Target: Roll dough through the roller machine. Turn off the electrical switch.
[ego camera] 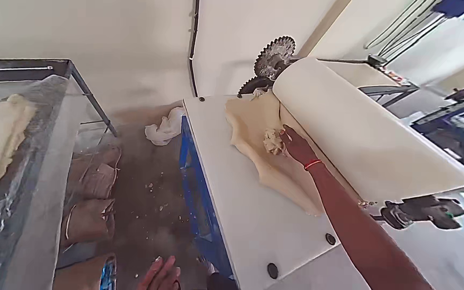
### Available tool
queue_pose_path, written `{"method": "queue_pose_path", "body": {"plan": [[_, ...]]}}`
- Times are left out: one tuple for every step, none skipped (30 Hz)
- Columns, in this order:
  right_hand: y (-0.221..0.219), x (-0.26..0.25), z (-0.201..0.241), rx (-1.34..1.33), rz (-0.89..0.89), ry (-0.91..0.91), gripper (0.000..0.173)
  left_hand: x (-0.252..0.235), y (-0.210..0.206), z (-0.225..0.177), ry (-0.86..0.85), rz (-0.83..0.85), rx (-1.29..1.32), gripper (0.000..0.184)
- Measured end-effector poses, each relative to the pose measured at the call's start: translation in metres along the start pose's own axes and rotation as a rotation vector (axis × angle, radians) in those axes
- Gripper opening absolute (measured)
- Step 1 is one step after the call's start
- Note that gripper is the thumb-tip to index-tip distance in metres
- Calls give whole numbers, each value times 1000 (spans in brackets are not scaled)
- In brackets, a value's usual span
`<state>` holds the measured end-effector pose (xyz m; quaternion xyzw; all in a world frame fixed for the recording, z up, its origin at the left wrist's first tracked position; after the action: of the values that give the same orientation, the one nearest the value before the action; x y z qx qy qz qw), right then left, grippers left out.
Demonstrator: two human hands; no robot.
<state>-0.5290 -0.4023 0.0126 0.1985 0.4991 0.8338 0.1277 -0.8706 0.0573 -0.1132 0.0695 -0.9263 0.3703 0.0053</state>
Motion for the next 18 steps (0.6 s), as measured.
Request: {"method": "queue_pose_path", "body": {"plan": [[-5,-1,12,10,-27,-17,65,-15,8,-8,25,36,8,52],[-14,-3,20,44,-54,-30,65,-29,15,-17,45,68,18,51],[-25,-6,23,107,-91,-50,66,-42,22,-26,63,94,29,49],[-35,-6,22,156,-150,-70,68,-58,30,-37,73,118,28,47],[-40,-5,21,185,-228,-73,69,-76,38,-50,74,135,11,46],[-43,-2,18,177,-293,-68,70,-95,45,-62,80,134,-9,46],[-42,0,13,149,-333,-58,69,-112,52,-72,84,128,-40,47],[-43,1,9,127,-349,-53,68,-129,58,-81,84,120,-65,48],[-44,1,6,121,-356,-51,68,-145,63,-88,88,120,-80,49],[-44,-2,6,132,-361,-50,67,-162,66,-92,86,126,-87,49],[-44,-4,7,152,-366,-54,67,-178,66,-95,88,140,-86,47],[-44,-7,8,167,-372,-59,67,-194,66,-96,89,157,-78,45],[-43,-9,9,170,-391,-59,66,-210,65,-95,91,181,-66,44],[-42,-10,9,160,-411,-68,64,-226,65,-93,93,204,-57,44],[-42,-11,9,146,-438,-77,62,-244,65,-90,91,222,-56,44],[-41,-11,7,133,-464,-81,60,-262,66,-86,97,235,-59,43],[-41,-11,5,119,-475,-87,61,-281,68,-79,105,239,-61,43],[-40,-10,3,109,-483,-84,60,-300,72,-71,113,234,-58,42]]}}
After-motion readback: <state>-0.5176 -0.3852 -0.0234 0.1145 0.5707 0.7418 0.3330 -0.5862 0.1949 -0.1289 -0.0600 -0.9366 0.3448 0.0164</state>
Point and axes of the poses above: each hand's wrist, its own x-axis away from the middle knuckle, its own y-axis out of the back of the hand, z = x × y, the point moved 9 cm from there along -x, towards the middle knuckle, and after that the axes turned 15 degrees about -y, right-handed, at the moved point
